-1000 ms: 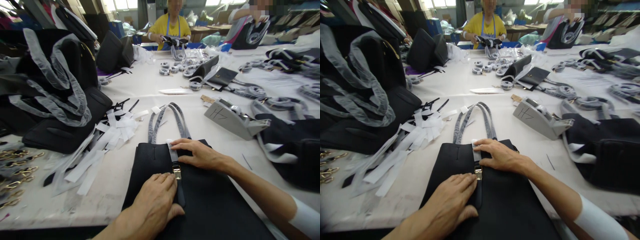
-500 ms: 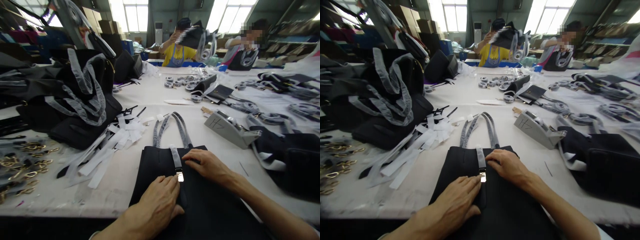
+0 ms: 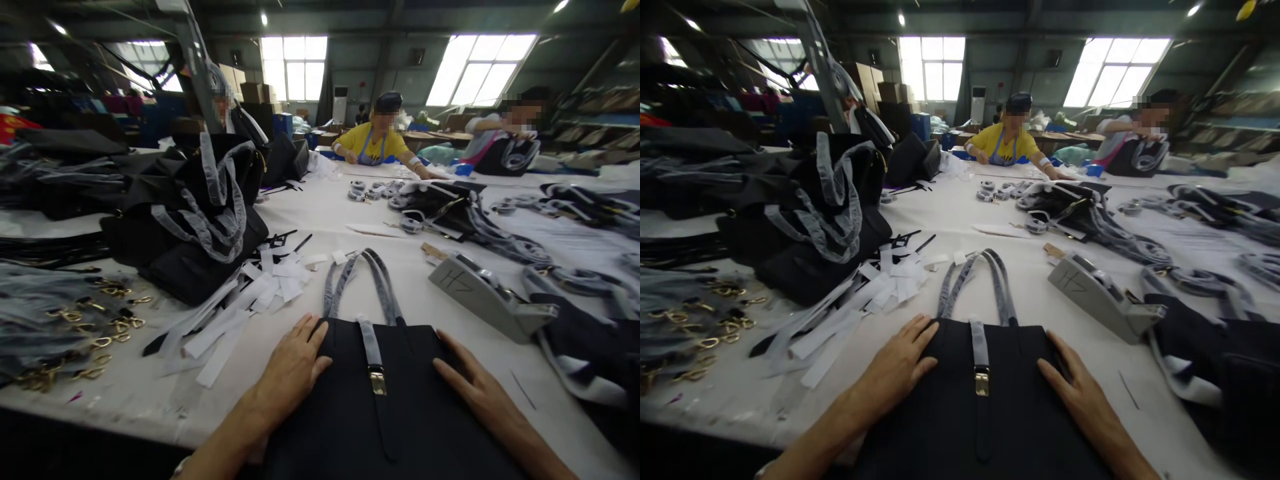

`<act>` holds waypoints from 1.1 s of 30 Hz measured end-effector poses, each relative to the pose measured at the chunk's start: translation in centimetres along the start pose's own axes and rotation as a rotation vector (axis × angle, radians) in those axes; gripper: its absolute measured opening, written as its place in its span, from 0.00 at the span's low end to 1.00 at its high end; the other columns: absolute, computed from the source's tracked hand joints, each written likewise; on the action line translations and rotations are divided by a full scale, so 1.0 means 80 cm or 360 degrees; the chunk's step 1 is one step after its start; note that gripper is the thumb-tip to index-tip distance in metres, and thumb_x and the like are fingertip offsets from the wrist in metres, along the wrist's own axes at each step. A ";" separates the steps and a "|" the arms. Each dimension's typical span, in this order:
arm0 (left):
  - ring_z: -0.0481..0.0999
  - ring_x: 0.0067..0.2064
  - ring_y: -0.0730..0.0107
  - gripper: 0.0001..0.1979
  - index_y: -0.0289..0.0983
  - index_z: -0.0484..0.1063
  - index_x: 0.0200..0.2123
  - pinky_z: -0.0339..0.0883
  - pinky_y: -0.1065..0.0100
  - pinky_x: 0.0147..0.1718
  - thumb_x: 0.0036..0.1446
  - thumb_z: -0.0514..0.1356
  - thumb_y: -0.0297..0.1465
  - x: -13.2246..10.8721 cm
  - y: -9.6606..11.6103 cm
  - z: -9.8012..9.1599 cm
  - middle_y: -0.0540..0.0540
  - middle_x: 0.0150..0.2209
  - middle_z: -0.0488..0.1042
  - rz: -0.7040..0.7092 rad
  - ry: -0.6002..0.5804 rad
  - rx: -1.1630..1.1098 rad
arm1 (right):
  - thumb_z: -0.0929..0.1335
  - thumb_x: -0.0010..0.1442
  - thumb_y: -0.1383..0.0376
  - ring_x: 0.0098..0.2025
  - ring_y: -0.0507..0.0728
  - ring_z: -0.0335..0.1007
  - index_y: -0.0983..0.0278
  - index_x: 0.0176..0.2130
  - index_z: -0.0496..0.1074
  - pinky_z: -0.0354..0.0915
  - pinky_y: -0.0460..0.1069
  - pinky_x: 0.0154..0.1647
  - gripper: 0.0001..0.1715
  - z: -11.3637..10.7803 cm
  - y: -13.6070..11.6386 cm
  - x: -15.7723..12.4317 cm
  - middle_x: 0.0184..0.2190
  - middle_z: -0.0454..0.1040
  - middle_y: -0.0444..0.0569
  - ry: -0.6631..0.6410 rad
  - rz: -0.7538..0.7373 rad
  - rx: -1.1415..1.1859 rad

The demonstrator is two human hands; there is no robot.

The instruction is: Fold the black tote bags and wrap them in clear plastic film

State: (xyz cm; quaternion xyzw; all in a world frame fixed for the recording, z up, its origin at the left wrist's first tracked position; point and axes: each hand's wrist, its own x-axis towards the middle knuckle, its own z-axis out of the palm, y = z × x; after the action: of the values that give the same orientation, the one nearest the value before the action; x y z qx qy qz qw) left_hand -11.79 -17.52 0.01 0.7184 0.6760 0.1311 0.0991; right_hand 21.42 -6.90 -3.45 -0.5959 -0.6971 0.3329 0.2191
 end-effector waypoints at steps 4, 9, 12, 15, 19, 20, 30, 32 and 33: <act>0.65 0.62 0.58 0.23 0.37 0.65 0.58 0.61 0.55 0.59 0.59 0.58 0.28 -0.008 -0.017 -0.011 0.39 0.60 0.67 -0.0065 -0.0024 -0.0125 | 0.65 0.56 0.43 0.66 0.65 0.54 0.57 0.63 0.61 0.55 0.59 0.65 0.42 0.009 -0.013 -0.007 0.65 0.60 0.49 -0.0155 -0.0167 0.0024; 0.76 0.46 0.60 0.11 0.39 0.76 0.42 0.67 0.61 0.48 0.63 0.55 0.33 0.026 -0.015 -0.054 0.44 0.42 0.78 -0.0195 -0.0134 -0.0066 | 0.66 0.57 0.46 0.62 0.66 0.62 0.56 0.56 0.71 0.61 0.59 0.62 0.32 -0.002 -0.031 0.030 0.60 0.67 0.50 -0.0176 -0.0362 -0.0082; 0.76 0.46 0.61 0.09 0.40 0.74 0.41 0.66 0.64 0.45 0.62 0.55 0.34 0.083 -0.018 -0.056 0.46 0.43 0.77 -0.0298 -0.0005 -0.0031 | 0.65 0.59 0.50 0.55 0.65 0.70 0.58 0.53 0.73 0.69 0.59 0.54 0.26 -0.001 -0.056 0.071 0.57 0.70 0.52 -0.0101 -0.0458 -0.0173; 0.74 0.49 0.62 0.13 0.38 0.68 0.50 0.65 0.66 0.45 0.62 0.55 0.32 0.146 -0.032 -0.043 0.42 0.50 0.73 -0.0455 0.0145 -0.0044 | 0.64 0.61 0.53 0.46 0.64 0.75 0.65 0.56 0.69 0.70 0.59 0.48 0.28 0.016 -0.087 0.114 0.53 0.73 0.58 -0.0073 -0.0524 -0.0307; 0.73 0.51 0.57 0.19 0.34 0.64 0.54 0.65 0.63 0.47 0.63 0.54 0.36 0.198 -0.043 -0.023 0.36 0.52 0.69 -0.0552 0.0192 -0.0065 | 0.65 0.61 0.56 0.41 0.61 0.76 0.70 0.56 0.68 0.69 0.56 0.45 0.28 0.053 -0.114 0.162 0.45 0.76 0.59 -0.0050 -0.0507 -0.0558; 0.73 0.52 0.54 0.21 0.34 0.64 0.55 0.66 0.61 0.47 0.62 0.55 0.39 0.204 -0.041 -0.018 0.36 0.53 0.69 -0.0552 0.0191 -0.0082 | 0.66 0.60 0.57 0.41 0.61 0.75 0.70 0.54 0.69 0.69 0.55 0.45 0.27 0.062 -0.117 0.172 0.44 0.76 0.59 -0.0061 -0.0486 -0.0605; 0.74 0.48 0.51 0.09 0.35 0.70 0.35 0.67 0.58 0.45 0.48 0.62 0.24 0.233 -0.056 -0.003 0.39 0.41 0.75 -0.0727 0.0146 -0.0757 | 0.65 0.53 0.72 0.56 0.61 0.64 0.68 0.65 0.53 0.59 0.52 0.58 0.41 0.095 -0.121 0.192 0.55 0.66 0.59 -0.0001 -0.0613 -0.0618; 0.78 0.38 0.58 0.05 0.36 0.68 0.31 0.70 0.64 0.36 0.49 0.61 0.24 0.239 -0.069 -0.003 0.45 0.29 0.74 -0.0795 0.0111 -0.1079 | 0.66 0.53 0.70 0.58 0.63 0.63 0.68 0.66 0.51 0.58 0.54 0.60 0.43 0.097 -0.117 0.191 0.57 0.65 0.59 0.0049 -0.0651 -0.0552; 0.78 0.32 0.62 0.05 0.36 0.67 0.30 0.70 0.66 0.32 0.50 0.61 0.25 0.241 -0.073 -0.002 0.48 0.25 0.73 -0.0821 0.0099 -0.1249 | 0.66 0.53 0.70 0.58 0.63 0.62 0.68 0.66 0.50 0.58 0.55 0.60 0.44 0.099 -0.116 0.192 0.58 0.65 0.59 0.0066 -0.0652 -0.0509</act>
State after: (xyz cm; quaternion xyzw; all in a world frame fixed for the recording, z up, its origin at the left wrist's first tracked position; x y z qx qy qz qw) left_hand -16.37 2.06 -0.70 0.4310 0.7344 0.3692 0.3722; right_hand 6.55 5.89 -3.51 -0.4761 -0.8424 0.1549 0.1990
